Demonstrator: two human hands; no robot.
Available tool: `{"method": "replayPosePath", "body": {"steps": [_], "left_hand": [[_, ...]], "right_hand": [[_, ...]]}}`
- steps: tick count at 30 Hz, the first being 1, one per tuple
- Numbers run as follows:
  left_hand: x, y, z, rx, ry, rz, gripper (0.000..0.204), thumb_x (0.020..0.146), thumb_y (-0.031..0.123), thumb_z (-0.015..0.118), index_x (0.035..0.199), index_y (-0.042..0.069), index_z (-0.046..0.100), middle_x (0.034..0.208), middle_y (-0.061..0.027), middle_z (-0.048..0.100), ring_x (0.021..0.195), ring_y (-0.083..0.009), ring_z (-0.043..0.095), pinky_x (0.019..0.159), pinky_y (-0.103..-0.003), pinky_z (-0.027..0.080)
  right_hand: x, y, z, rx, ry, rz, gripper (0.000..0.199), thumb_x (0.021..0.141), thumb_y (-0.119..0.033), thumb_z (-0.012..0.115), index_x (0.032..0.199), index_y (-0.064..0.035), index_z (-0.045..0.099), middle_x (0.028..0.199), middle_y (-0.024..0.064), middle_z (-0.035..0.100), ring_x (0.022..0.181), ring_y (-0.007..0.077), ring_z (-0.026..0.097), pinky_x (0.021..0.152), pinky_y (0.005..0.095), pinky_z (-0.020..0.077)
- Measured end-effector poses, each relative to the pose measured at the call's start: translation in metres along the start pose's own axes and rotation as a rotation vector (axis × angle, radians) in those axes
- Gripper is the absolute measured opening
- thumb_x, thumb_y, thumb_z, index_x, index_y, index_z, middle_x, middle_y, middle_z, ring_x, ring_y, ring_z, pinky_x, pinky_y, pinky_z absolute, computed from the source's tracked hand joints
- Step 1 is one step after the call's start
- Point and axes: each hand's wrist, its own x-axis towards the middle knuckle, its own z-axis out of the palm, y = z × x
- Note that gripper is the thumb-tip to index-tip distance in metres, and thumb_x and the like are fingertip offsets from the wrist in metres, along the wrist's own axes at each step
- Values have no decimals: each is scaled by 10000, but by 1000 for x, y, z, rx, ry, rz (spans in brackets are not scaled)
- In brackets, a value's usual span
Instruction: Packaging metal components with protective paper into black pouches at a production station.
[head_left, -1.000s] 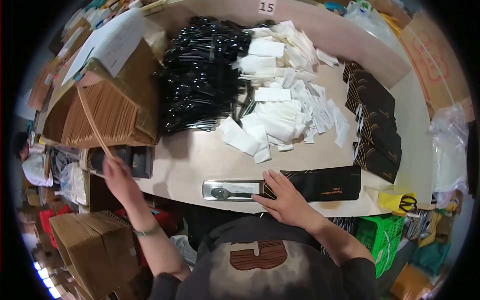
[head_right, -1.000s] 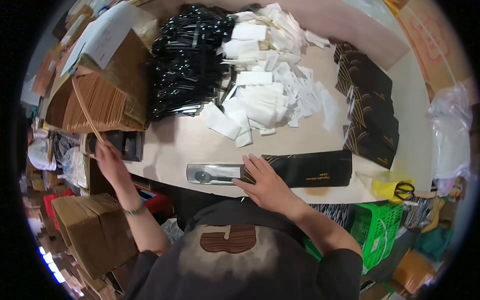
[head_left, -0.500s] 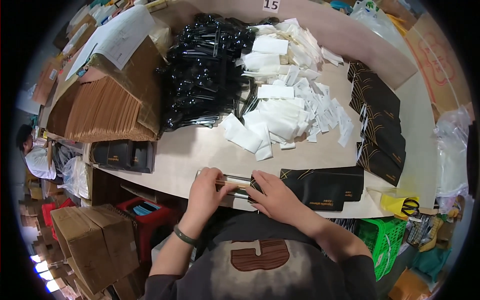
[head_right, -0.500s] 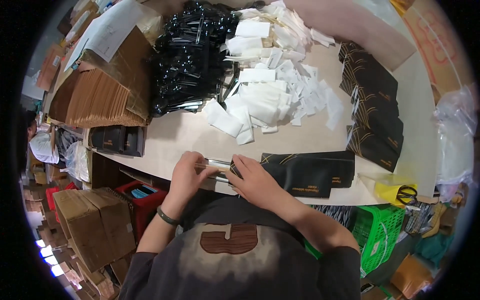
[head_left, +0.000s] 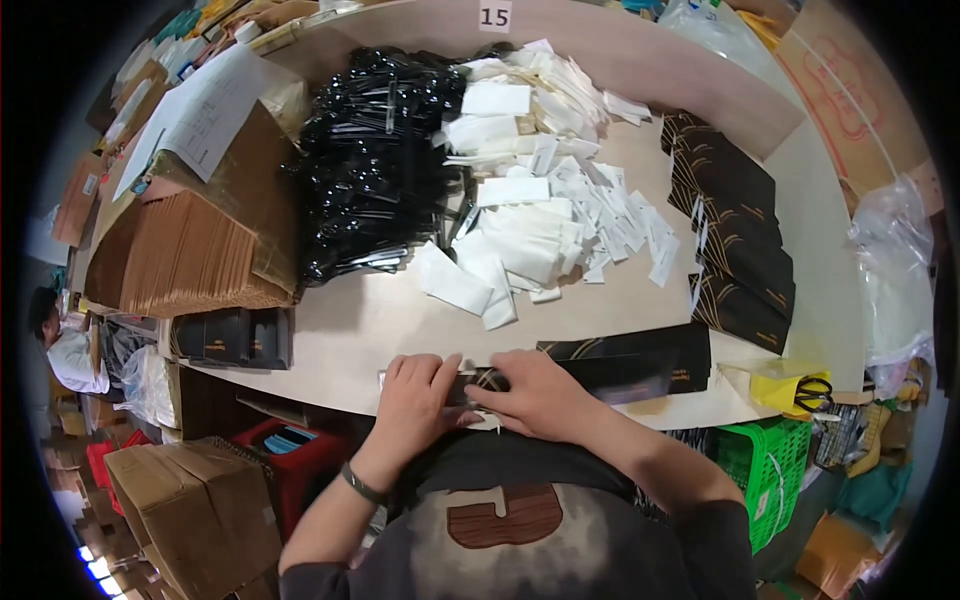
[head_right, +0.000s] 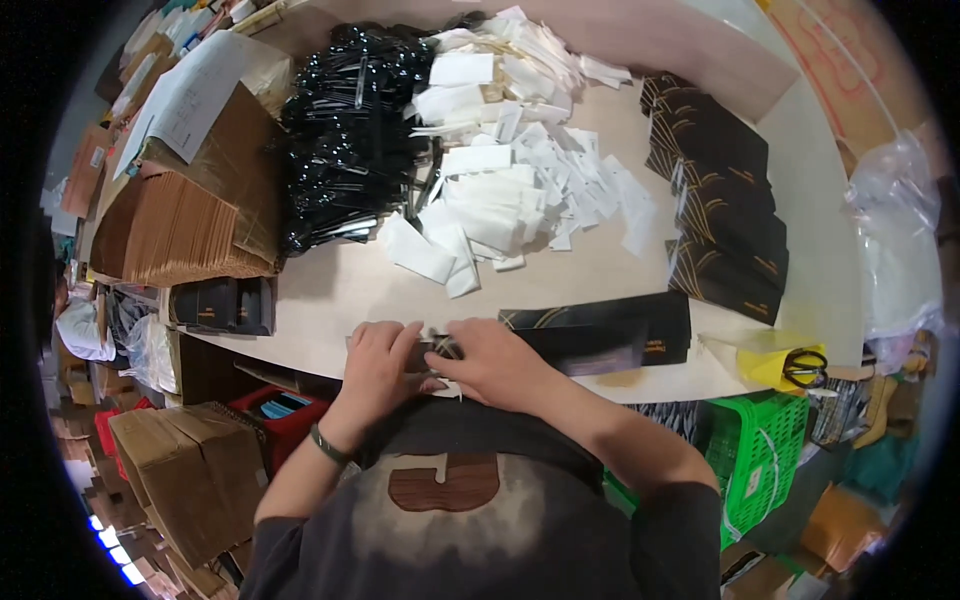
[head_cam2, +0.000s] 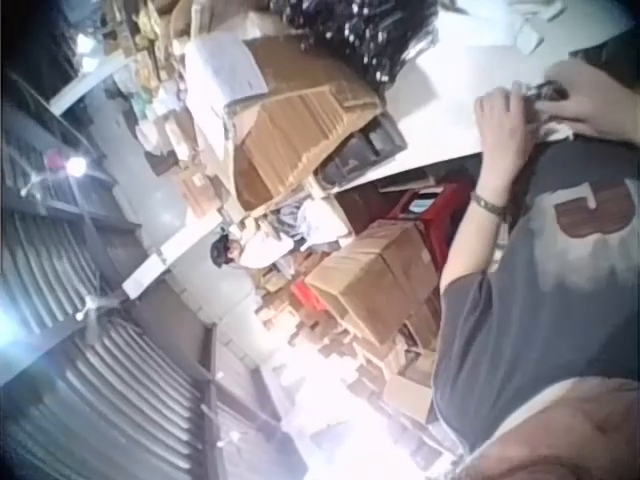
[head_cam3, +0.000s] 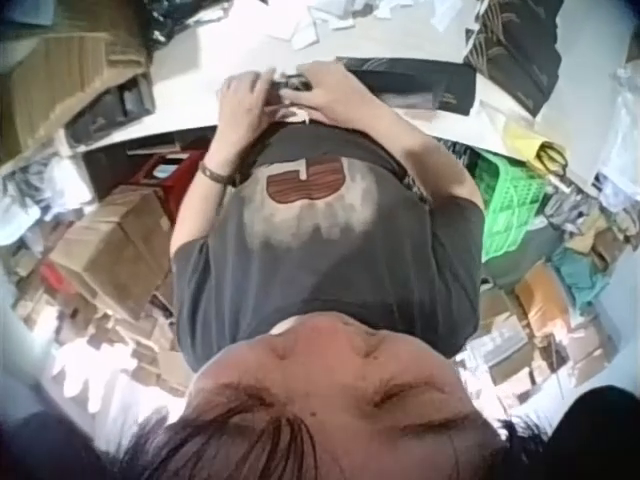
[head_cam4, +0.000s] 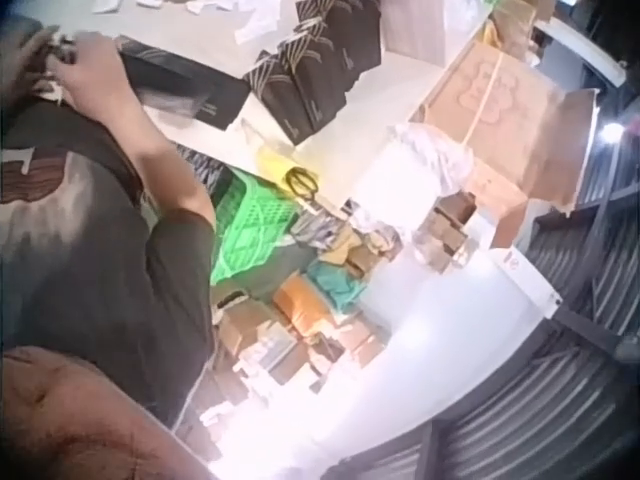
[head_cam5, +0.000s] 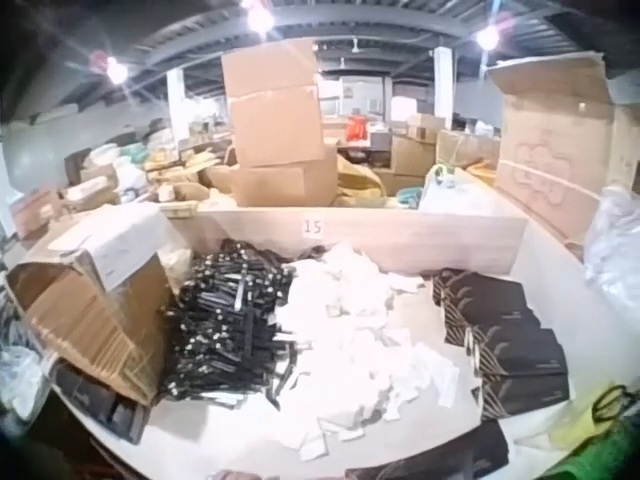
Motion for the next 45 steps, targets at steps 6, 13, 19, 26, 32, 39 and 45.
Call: {"method": "replayPosePath", "body": {"steps": [6,13,19,26,32,39,45], "left_hand": [[-2,-22,-2,-175,-155,-401,432,661,291,859,874,36,583,783,-133,611,698,-296,601,656,-389,497],[13,45,32,-1286,-406,-246,602,768,47,735,1334,28,533,1168,-60,592,1079,-180,583,897,-291,490],[18,30,7,-778,-485,-578,560,741,89,779,1247,27,547,1114,-114,621,974,-239,643,844,-353,518],[-12,13,7,-216,-118,-390,729,666,166,869,1310,72,541,1047,-147,611,942,-372,632,805,-428,533],[-3,-1,-14,-204,-344,-125,819,634,252,898,1352,84,540,1031,-132,623,921,-355,640,793,-420,532],[-1,-13,-10,-289,-93,-2,738,634,294,879,1269,59,586,1126,-174,625,1011,-395,604,865,-465,508],[-4,-25,-8,-354,-31,-59,657,640,278,870,1200,51,613,1158,-171,627,1049,-402,599,895,-466,504]], "right_hand": [[-41,99,-91,-215,49,358,199,758,-224,776,663,-100,653,975,143,629,936,348,612,810,441,486],[-74,46,-41,-115,-202,107,439,769,-384,766,1024,-51,636,1325,251,516,1226,439,502,1031,500,410],[-42,13,-33,-233,11,339,341,894,-383,687,836,-57,605,981,137,615,921,335,601,779,424,498],[-29,11,-4,-139,-85,743,231,894,-268,631,810,-52,623,701,149,667,701,359,680,626,478,535],[-6,-3,24,62,-36,608,186,833,-243,649,766,-69,652,665,149,671,672,351,695,632,456,555],[-24,128,-96,-568,147,1195,422,930,-399,644,996,18,643,981,195,662,878,392,664,740,487,552],[-78,148,-74,-405,453,1153,236,873,-224,707,955,-31,598,882,179,659,827,368,661,754,458,519]]}}
